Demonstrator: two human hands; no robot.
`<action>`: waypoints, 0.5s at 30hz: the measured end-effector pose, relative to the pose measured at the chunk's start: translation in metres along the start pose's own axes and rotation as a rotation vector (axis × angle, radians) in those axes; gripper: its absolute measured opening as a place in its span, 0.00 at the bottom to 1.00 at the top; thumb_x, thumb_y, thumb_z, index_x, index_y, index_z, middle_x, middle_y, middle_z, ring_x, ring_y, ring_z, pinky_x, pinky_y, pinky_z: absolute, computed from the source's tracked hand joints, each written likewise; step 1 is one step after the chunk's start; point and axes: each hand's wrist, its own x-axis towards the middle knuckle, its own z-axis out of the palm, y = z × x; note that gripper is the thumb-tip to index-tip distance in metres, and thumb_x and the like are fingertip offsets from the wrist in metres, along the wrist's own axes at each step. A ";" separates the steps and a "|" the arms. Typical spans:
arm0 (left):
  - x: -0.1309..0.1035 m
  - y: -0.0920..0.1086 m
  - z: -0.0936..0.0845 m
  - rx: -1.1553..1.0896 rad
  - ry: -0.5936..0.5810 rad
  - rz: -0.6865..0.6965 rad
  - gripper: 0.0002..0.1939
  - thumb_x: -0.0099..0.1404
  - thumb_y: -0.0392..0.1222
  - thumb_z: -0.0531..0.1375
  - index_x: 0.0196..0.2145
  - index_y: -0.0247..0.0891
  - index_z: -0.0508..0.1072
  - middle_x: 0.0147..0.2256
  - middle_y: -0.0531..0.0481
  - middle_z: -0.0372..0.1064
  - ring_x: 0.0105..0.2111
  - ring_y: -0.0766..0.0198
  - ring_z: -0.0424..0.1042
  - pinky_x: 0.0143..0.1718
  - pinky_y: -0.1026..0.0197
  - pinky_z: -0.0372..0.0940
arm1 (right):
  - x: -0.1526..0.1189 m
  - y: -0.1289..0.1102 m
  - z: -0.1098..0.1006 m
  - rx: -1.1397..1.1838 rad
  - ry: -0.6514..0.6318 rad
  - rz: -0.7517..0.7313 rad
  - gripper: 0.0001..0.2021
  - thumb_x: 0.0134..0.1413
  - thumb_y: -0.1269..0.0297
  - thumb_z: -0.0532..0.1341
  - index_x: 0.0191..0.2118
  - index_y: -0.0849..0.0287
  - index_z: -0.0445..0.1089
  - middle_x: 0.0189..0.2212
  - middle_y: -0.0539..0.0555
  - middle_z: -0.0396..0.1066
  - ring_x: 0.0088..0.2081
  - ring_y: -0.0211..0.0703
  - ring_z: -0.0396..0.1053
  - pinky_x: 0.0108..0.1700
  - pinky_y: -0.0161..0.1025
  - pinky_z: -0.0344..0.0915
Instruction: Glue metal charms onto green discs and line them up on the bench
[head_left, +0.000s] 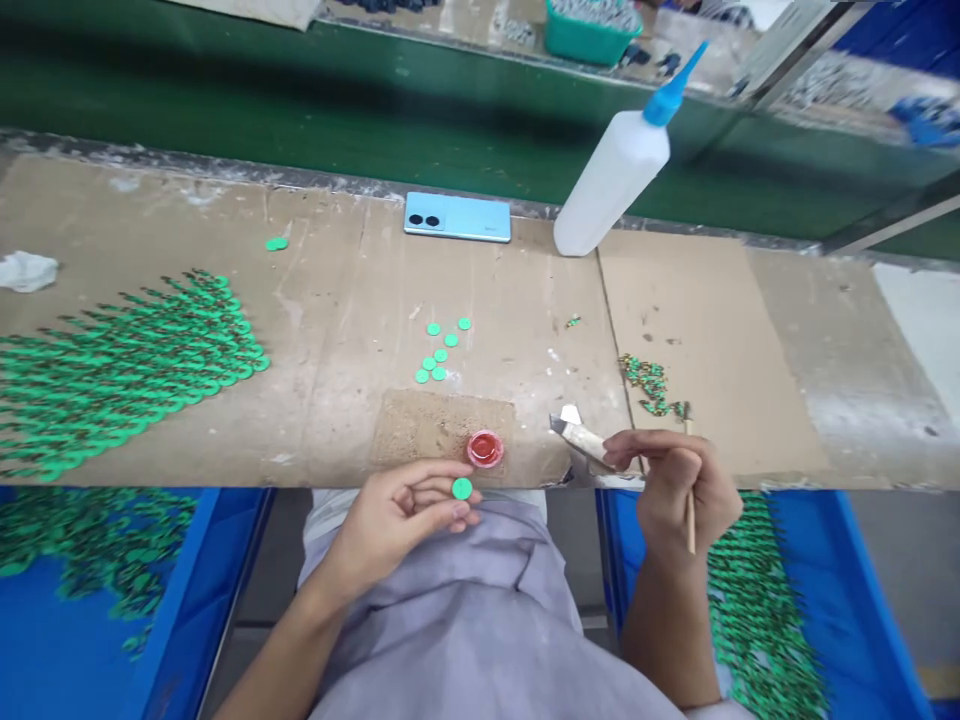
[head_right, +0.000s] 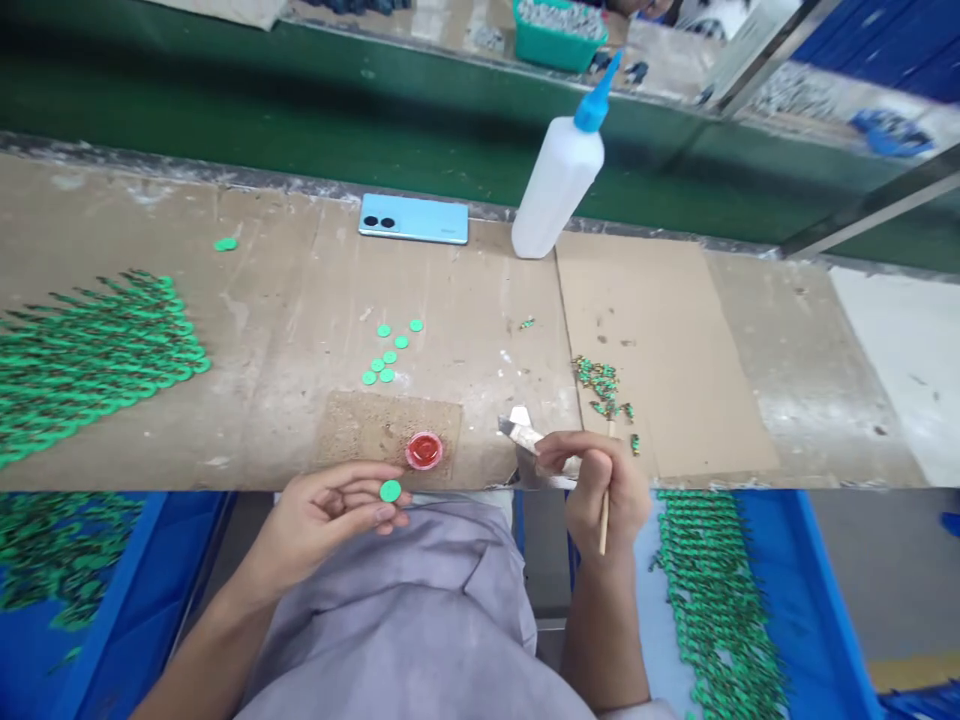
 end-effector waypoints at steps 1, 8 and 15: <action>0.000 0.000 0.000 0.011 -0.001 0.005 0.13 0.58 0.36 0.74 0.41 0.36 0.83 0.34 0.48 0.86 0.32 0.60 0.86 0.34 0.68 0.80 | 0.006 0.005 -0.008 -0.146 0.036 0.002 0.15 0.77 0.58 0.53 0.43 0.57 0.74 0.30 0.53 0.78 0.26 0.41 0.73 0.29 0.39 0.70; 0.001 -0.016 -0.011 0.125 0.041 0.102 0.14 0.60 0.44 0.73 0.43 0.38 0.83 0.32 0.48 0.85 0.31 0.58 0.86 0.36 0.64 0.81 | 0.029 0.038 -0.057 -0.865 -0.025 0.005 0.19 0.70 0.49 0.57 0.43 0.59 0.77 0.34 0.60 0.75 0.31 0.49 0.70 0.39 0.47 0.69; 0.001 -0.018 -0.012 0.311 0.104 0.225 0.15 0.60 0.48 0.72 0.42 0.38 0.84 0.31 0.47 0.85 0.32 0.58 0.86 0.38 0.64 0.81 | 0.026 0.055 -0.042 -0.916 -0.167 0.038 0.17 0.67 0.54 0.57 0.41 0.59 0.78 0.36 0.63 0.72 0.40 0.57 0.69 0.43 0.50 0.67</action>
